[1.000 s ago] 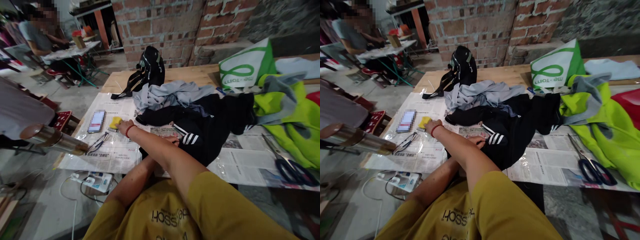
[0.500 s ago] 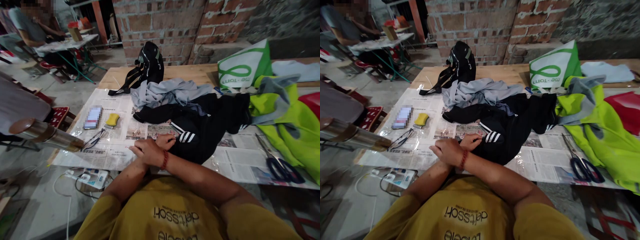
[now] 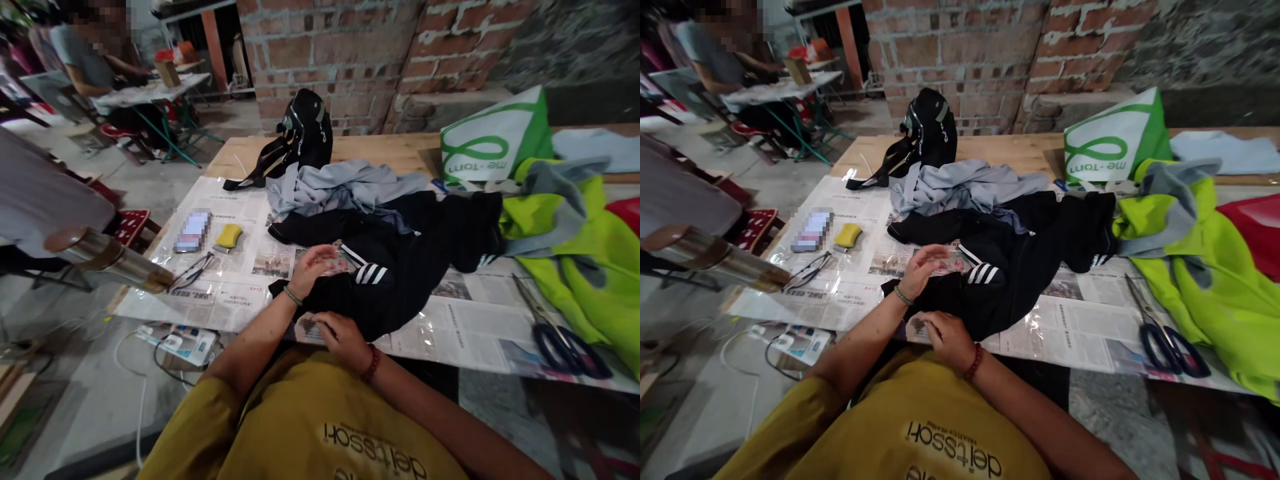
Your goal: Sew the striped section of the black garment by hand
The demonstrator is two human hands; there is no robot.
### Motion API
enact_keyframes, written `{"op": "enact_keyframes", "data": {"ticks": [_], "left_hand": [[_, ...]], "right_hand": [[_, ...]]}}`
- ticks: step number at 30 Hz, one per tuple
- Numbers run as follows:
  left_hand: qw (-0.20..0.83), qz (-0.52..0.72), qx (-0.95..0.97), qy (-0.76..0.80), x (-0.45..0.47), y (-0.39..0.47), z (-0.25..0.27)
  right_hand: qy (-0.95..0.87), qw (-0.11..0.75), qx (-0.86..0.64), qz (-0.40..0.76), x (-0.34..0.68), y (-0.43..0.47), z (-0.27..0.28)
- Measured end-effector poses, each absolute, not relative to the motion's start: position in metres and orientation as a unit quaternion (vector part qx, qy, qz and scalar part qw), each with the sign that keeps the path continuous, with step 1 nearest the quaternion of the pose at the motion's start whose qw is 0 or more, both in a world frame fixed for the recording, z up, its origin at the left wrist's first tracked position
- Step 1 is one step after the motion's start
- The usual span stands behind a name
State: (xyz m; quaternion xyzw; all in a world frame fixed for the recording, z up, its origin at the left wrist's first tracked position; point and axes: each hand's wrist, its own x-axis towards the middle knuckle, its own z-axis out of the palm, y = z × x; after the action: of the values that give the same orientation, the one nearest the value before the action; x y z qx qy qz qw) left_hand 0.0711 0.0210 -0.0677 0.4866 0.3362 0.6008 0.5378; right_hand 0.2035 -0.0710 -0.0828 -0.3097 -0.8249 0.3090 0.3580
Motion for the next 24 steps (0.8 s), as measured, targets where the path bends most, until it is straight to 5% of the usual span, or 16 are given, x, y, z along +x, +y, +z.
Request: {"op": "enact_keyframes", "data": {"ticks": [7, 16, 24], "left_hand": [[0.336, 0.724, 0.461, 0.389, 0.024, -0.009, -0.006], [-0.225, 0.618, 0.362, 0.661, -0.148, -0.108, 0.013], [-0.079, 0.604, 0.289, 0.739, -0.245, -0.098, -0.018]], "right_hand": [[-0.813, 0.325, -0.329, 0.352, 0.202, -0.066, -0.09], [-0.847, 0.289, -0.318, 0.312, 0.203, -0.069, -0.088], [-0.867, 0.274, -0.305, 0.284, 0.199, -0.07, -0.088]]}}
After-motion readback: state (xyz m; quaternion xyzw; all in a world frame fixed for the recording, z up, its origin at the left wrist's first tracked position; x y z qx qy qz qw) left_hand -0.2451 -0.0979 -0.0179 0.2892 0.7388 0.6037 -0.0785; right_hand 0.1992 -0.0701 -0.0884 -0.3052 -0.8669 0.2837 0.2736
